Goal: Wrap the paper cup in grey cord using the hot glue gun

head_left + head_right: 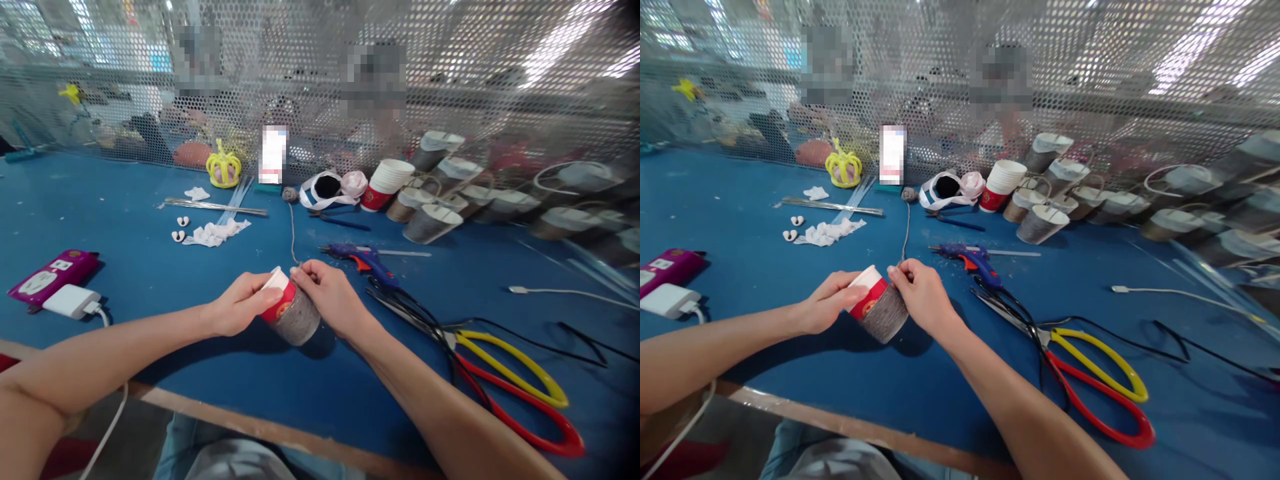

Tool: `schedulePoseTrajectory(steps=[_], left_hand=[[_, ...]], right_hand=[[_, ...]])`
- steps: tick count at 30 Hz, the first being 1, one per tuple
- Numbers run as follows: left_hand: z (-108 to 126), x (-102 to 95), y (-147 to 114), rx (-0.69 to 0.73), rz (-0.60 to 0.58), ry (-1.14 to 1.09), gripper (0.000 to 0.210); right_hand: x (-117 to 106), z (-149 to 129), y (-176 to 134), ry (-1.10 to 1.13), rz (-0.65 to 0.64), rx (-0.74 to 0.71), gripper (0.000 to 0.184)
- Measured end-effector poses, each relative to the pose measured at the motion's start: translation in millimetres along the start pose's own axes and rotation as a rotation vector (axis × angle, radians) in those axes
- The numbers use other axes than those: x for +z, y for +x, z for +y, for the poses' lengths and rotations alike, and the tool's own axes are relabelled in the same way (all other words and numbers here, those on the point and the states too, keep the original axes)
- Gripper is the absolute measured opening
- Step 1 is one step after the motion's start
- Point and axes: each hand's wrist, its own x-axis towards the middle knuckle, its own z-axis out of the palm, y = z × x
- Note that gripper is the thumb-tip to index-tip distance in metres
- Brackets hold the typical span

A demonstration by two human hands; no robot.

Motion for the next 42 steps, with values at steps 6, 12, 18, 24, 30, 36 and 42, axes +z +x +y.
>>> schedulePoseTrajectory(steps=[6,12,18,24,30,36,42], left_hand=[[-3,2.5,3,-0.09,0.011,-0.111,0.025],[-9,4.0,5,-0.176,0.063,-0.282,0.026],[-9,3.6,5,-0.139,0.064,-0.255,0.027],[-10,0.8,5,-0.002,0.017,-0.074,0.029],[-14,-4.9,7,0.09,0.026,0.103,0.028],[-20,-14.5,14,0.064,0.052,0.145,0.028],[-23,-17.6,19,-0.072,0.009,-0.008,0.024]], right_hand=[[0,4,2,0.01,-0.004,0.03,0.024],[1,7,3,0.032,-0.014,0.053,0.025],[2,9,2,0.071,-0.018,0.054,0.026],[0,10,5,0.12,-0.005,0.036,0.029],[-10,14,13,0.217,-0.019,0.105,0.054],[-11,13,9,0.033,-0.186,-0.07,0.056],[-8,19,11,-0.261,-0.101,-0.23,0.047]])
